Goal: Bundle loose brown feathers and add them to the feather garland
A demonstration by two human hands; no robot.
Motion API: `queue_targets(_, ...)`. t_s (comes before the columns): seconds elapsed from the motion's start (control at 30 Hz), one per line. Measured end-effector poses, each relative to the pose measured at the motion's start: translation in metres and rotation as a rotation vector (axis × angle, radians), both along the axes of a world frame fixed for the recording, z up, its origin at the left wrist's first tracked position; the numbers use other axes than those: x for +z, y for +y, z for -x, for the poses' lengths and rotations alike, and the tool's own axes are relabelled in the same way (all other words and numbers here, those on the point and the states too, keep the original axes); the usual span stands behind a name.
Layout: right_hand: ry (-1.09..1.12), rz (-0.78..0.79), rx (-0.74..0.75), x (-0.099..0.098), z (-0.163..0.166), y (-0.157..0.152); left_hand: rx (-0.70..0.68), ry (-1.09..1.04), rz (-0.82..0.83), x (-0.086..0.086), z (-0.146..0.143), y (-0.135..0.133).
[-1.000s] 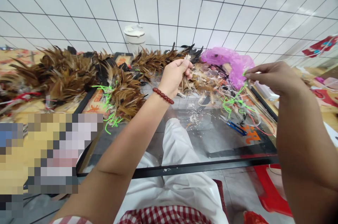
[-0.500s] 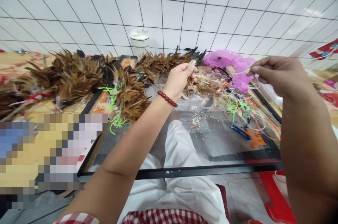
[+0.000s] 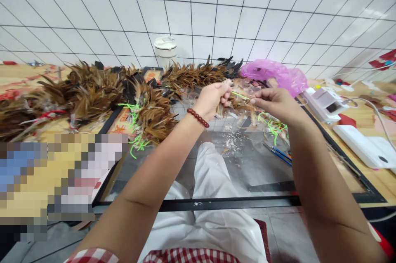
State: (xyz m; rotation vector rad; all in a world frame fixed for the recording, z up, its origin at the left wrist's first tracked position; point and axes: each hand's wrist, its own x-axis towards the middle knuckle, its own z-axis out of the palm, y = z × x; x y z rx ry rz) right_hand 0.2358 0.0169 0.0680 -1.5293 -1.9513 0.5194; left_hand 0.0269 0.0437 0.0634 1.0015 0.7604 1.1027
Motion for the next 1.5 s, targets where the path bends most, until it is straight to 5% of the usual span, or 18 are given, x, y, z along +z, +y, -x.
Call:
queue_targets(0.2,0.307,0.217,-0.049,-0.027,-0.047,0.011,0.26,-0.121,0.007,0.012,0.016,0.015)
queue_targets(0.37,0.652,0.349,0.032,-0.026,-0.018,0.004,0.355,-0.202,-0.041,0.016,0.021,0.018)
queue_targets(0.5,0.495,0.266,0.128,-0.028,0.009,-0.001,0.266,-0.16,-0.024,0.017,0.019,0.013)
queue_targets(0.67,0.465,-0.012,-0.206,-0.042,0.016,0.009,0.012,-0.031,-0.012,0.018,0.016,0.002)
queue_targets(0.8,0.656,0.052,0.041,-0.042,0.034,0.001,-0.194,0.092,-0.072,0.014,0.01,-0.007)
queue_targets(0.9,0.77,0.268,0.27,-0.037,0.049,-0.008,-0.196,0.197,-0.127,0.008,0.004,-0.01)
queue_targets(0.97,0.787,0.328,0.275,-0.036,0.053,-0.01,-0.162,0.261,-0.167,0.004,0.001,-0.009)
queue_targets(1.13,0.827,0.165,0.134,-0.038,0.047,-0.005,-0.094,0.361,-0.238,-0.002,-0.002,-0.006)
queue_targets(1.5,0.868,-0.065,0.11,-0.042,0.046,-0.002,-0.315,0.204,-0.028,0.0,-0.011,-0.016)
